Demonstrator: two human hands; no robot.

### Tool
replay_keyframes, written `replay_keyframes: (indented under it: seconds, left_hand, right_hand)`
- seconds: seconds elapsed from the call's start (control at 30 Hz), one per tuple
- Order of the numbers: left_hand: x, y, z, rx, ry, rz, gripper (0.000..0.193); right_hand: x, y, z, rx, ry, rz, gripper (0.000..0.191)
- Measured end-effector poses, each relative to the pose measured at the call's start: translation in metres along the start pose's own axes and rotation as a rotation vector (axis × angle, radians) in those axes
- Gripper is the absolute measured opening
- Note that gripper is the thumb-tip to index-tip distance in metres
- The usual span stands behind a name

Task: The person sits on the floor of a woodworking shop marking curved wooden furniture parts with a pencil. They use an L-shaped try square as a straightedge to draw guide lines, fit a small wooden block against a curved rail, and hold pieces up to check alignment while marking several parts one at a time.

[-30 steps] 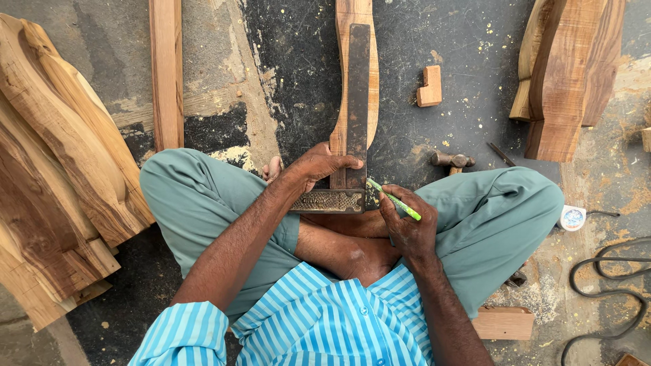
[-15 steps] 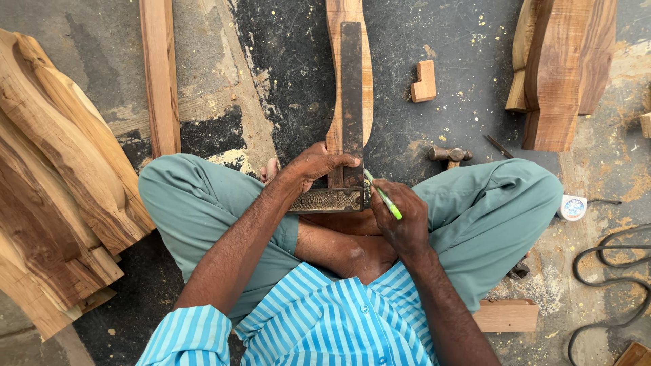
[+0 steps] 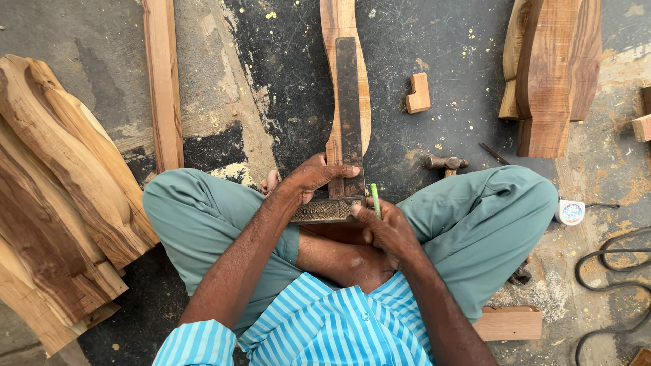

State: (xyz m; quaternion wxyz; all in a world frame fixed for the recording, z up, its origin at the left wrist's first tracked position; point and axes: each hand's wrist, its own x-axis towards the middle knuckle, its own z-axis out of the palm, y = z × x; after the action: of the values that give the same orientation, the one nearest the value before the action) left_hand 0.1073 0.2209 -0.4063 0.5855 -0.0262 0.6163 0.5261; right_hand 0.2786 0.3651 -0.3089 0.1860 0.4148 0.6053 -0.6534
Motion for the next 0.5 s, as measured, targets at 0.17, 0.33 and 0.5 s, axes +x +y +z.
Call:
replay_keyframes:
  seconds: [0.17, 0.33, 0.5]
  left_hand:
    - [0.004, 0.012, -0.027, -0.077, 0.012, 0.058, 0.095]
    - [-0.003, 0.035, -0.061, -0.099, 0.171, 0.022, 0.087]
    - [-0.013, 0.029, -0.070, -0.084, 0.297, 0.131, 0.081]
  right_hand:
    - [0.020, -0.012, -0.021, 0.104, 0.139, -0.090, 0.036]
    - [0.062, -0.048, -0.055, -0.019, 0.015, -0.065, 0.019]
    - [0.091, -0.070, -0.039, -0.146, -0.001, -0.038, 0.020]
